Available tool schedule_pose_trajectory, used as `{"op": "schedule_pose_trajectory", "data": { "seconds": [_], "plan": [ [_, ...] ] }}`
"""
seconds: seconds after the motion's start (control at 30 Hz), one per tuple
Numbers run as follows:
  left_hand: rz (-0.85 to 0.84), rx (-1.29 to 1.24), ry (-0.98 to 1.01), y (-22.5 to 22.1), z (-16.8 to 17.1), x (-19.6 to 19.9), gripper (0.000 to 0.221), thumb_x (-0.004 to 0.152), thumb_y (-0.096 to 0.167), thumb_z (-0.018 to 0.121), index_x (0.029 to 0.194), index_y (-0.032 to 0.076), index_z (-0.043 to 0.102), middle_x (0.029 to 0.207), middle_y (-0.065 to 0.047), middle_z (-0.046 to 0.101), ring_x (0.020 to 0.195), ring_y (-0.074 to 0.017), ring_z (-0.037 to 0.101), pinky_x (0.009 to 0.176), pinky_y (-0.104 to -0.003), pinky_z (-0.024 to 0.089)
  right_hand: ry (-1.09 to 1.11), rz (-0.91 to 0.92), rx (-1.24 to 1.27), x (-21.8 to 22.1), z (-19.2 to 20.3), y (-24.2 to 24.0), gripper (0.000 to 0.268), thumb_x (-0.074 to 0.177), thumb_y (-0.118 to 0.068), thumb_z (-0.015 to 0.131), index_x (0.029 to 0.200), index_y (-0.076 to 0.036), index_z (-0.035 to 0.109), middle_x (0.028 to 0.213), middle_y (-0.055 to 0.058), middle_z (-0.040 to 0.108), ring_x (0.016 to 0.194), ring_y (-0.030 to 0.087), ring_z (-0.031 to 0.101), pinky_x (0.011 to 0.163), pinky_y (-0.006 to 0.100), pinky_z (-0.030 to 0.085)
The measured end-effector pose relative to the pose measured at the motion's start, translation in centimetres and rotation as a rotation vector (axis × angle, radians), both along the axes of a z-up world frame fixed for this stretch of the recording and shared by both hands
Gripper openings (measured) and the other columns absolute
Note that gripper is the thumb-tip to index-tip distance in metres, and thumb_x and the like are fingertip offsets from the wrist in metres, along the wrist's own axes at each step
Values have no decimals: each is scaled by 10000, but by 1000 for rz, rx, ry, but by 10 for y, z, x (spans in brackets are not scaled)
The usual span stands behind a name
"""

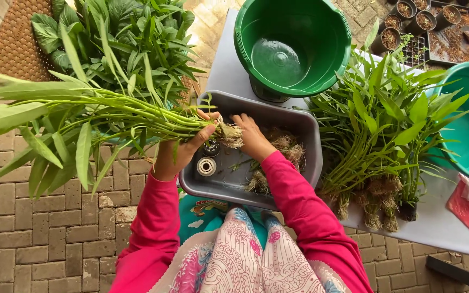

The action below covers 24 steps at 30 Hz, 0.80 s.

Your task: Prepare water spinach for hydroponic planting by inserting stems into net pots and cleaning the roots.

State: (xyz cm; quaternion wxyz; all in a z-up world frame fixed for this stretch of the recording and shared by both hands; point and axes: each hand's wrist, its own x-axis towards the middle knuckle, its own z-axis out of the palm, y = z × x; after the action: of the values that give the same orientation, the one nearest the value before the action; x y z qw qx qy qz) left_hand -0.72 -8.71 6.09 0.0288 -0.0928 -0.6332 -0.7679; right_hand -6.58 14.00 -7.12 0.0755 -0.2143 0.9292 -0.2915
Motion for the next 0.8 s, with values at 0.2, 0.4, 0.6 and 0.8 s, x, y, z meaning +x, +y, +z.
{"op": "schedule_pose_trajectory", "data": {
  "seconds": [0.2,0.4,0.6,0.8],
  "plan": [
    [4,-369,199,14,-10,1,238,986,18,728,1220,8,690,1198,-105,759,1068,-188,710,986,-332,552,-85,-44,-280,7,44,39,413,914,-6,617,1327,-31,614,1193,146,680,1125,309,638,988,372,504],
    [-108,-167,199,62,-24,1,354,969,-15,697,1317,0,632,1392,-116,650,1277,-209,631,1115,-359,502,-538,-58,-877,53,102,60,281,1035,-148,640,1276,-4,648,1155,28,681,1065,96,606,946,265,503],
    [-241,-107,217,102,-25,2,391,954,-24,661,1341,4,611,1489,-118,571,1331,-209,600,1130,-356,501,-147,-87,-929,82,111,80,243,992,-71,701,1212,16,645,1261,85,609,1176,130,594,1026,280,476],
    [-328,-84,148,126,-20,7,366,965,-13,654,1328,21,622,1517,-114,555,1300,-189,616,1099,-339,521,-151,-289,-1056,99,120,108,108,1002,-36,660,1092,16,691,1248,82,641,1127,128,620,974,271,508]
  ]
}}
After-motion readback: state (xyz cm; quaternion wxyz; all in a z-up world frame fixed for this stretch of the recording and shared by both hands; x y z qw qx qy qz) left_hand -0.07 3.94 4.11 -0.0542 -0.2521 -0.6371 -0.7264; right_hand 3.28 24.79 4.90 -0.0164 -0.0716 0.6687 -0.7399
